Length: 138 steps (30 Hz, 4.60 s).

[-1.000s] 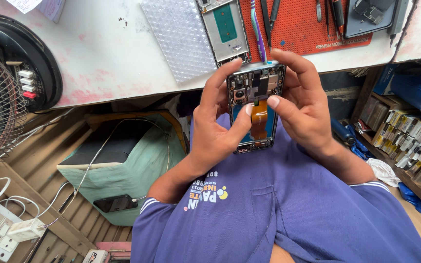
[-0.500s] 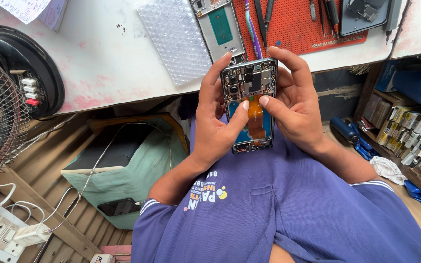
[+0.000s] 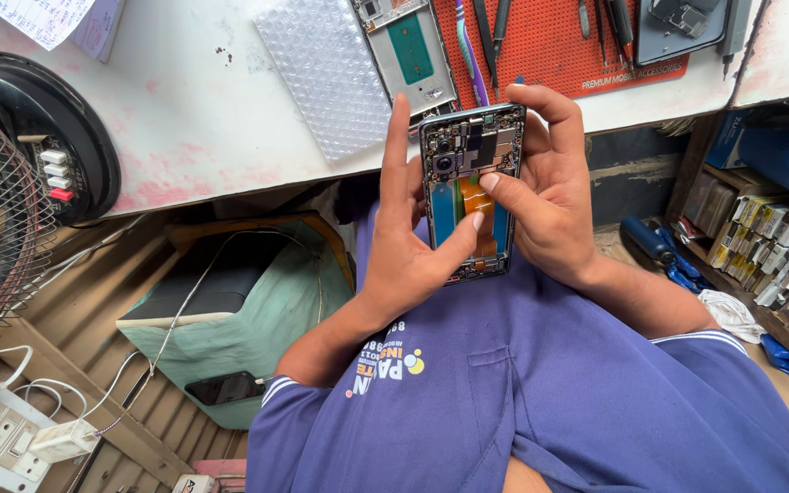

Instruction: The person handles a disassembled smartphone, aligns and presses a ribbon cable, then uses tweezers and a screwdriver to adjust internal components. The person places the phone on the workbench and continues to manipulate small parts with tools.

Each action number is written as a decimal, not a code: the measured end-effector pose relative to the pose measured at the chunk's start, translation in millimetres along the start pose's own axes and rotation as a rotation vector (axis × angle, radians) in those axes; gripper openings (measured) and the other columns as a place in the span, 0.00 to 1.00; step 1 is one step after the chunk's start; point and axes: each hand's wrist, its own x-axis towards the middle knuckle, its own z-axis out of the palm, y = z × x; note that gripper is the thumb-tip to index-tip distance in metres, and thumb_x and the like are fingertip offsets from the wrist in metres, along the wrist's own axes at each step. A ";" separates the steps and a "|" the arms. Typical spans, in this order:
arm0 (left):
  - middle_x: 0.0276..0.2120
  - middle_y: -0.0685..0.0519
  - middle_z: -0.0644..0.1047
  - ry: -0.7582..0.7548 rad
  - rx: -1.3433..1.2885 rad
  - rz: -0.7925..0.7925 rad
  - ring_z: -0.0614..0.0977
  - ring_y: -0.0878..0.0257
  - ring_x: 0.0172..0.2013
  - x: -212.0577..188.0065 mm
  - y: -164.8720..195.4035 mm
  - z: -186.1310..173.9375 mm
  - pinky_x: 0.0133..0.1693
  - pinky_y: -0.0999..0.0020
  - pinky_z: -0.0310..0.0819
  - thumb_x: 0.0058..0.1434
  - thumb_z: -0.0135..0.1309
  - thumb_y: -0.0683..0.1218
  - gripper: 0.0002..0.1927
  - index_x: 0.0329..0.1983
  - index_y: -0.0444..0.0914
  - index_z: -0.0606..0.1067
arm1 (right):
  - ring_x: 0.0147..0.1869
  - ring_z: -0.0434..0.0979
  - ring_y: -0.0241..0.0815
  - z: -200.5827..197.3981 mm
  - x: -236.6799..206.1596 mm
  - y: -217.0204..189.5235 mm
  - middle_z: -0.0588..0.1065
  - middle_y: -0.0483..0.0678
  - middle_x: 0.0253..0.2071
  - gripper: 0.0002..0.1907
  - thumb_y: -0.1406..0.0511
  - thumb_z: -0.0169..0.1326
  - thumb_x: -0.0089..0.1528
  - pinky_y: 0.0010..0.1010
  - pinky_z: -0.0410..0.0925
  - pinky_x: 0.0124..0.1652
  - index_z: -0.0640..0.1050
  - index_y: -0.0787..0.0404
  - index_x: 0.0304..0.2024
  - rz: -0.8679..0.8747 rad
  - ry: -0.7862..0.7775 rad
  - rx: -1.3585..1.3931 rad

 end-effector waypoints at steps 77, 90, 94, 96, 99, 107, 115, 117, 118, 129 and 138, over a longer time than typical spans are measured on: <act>0.47 0.44 0.83 0.148 -0.106 -0.016 0.83 0.68 0.48 5.8 19.8 -5.2 0.49 0.75 0.79 0.76 0.49 0.38 0.12 0.60 0.32 0.68 | 0.56 0.71 0.48 14.2 31.5 -111.0 0.68 0.49 0.50 0.29 0.65 0.69 0.55 0.37 0.72 0.56 0.78 0.59 0.60 -0.734 -0.682 -1.609; 0.49 0.43 0.82 0.163 -0.144 -0.014 0.83 0.67 0.49 3.1 15.7 -6.4 0.51 0.74 0.77 0.76 0.48 0.37 0.11 0.59 0.33 0.68 | 0.60 0.78 0.41 0.0 18.6 -78.9 0.73 0.50 0.54 0.18 0.74 0.61 0.65 0.29 0.74 0.57 0.76 0.62 0.57 -0.285 -0.176 -0.822; 0.50 0.43 0.81 0.159 -0.138 -0.017 0.83 0.67 0.50 6.7 14.4 -4.6 0.51 0.73 0.77 0.76 0.48 0.38 0.11 0.59 0.33 0.68 | 0.56 0.80 0.34 -13.8 16.5 -59.1 0.78 0.50 0.51 0.17 0.73 0.58 0.68 0.24 0.74 0.56 0.75 0.67 0.60 0.099 -0.085 -0.291; 0.50 0.44 0.81 0.145 -0.155 -0.019 0.82 0.67 0.50 7.9 15.3 -2.6 0.52 0.73 0.77 0.76 0.49 0.38 0.11 0.59 0.33 0.68 | 0.53 0.80 0.34 -19.5 13.4 -53.9 0.79 0.50 0.49 0.16 0.73 0.59 0.68 0.24 0.74 0.54 0.75 0.69 0.58 0.130 -0.061 -0.252; 0.46 0.46 0.81 0.117 -0.124 0.008 0.82 0.69 0.46 10.7 18.5 -0.3 0.50 0.75 0.77 0.76 0.50 0.38 0.13 0.61 0.34 0.67 | 0.50 0.80 0.32 -25.1 11.8 -51.1 0.79 0.49 0.45 0.16 0.73 0.60 0.68 0.23 0.73 0.51 0.76 0.69 0.58 0.116 -0.035 -0.245; 0.44 0.49 0.80 0.179 0.006 -0.011 0.82 0.70 0.44 21.2 19.2 7.3 0.47 0.75 0.77 0.70 0.57 0.36 0.19 0.58 0.36 0.63 | 0.52 0.79 0.32 -14.6 16.3 -52.4 0.78 0.47 0.47 0.16 0.74 0.59 0.69 0.23 0.73 0.55 0.76 0.69 0.59 0.039 -0.018 -0.349; 0.44 0.48 0.81 0.222 -0.115 0.007 0.83 0.70 0.43 35.2 12.5 -12.9 0.43 0.76 0.78 0.71 0.56 0.36 0.18 0.58 0.36 0.63 | 0.55 0.78 0.31 -0.7 43.3 -40.7 0.77 0.45 0.50 0.20 0.74 0.59 0.68 0.24 0.73 0.57 0.73 0.67 0.62 0.029 -0.100 -0.298; 0.43 0.48 0.82 0.229 -0.142 0.004 0.83 0.69 0.42 37.8 10.4 -18.7 0.43 0.76 0.78 0.70 0.56 0.36 0.18 0.58 0.36 0.63 | 0.55 0.78 0.32 1.0 50.6 -36.1 0.78 0.46 0.51 0.19 0.74 0.59 0.68 0.25 0.73 0.58 0.74 0.67 0.62 0.025 -0.111 -0.301; 0.44 0.48 0.82 0.231 -0.147 0.007 0.83 0.69 0.42 38.6 9.8 -21.4 0.44 0.75 0.78 0.71 0.56 0.36 0.18 0.58 0.36 0.63 | 0.56 0.79 0.32 2.0 53.5 -34.2 0.78 0.47 0.51 0.19 0.74 0.59 0.68 0.25 0.74 0.58 0.74 0.68 0.62 0.026 -0.114 -0.312; 0.48 0.48 0.80 0.217 -0.140 0.028 0.82 0.68 0.48 49.5 8.1 -56.8 0.50 0.72 0.79 0.69 0.55 0.34 0.24 0.63 0.38 0.61 | 0.52 0.79 0.33 16.4 90.6 -14.3 0.80 0.48 0.50 0.20 0.73 0.60 0.67 0.24 0.72 0.51 0.75 0.67 0.62 0.057 -0.111 -0.303; 0.43 0.47 0.82 0.406 -0.061 0.028 0.84 0.68 0.42 81.2 -16.7 -129.3 0.42 0.76 0.78 0.67 0.57 0.34 0.24 0.63 0.36 0.64 | 0.51 0.80 0.32 64.3 161.8 19.8 0.80 0.48 0.47 0.19 0.72 0.61 0.67 0.24 0.74 0.50 0.71 0.67 0.59 0.048 -0.166 -0.508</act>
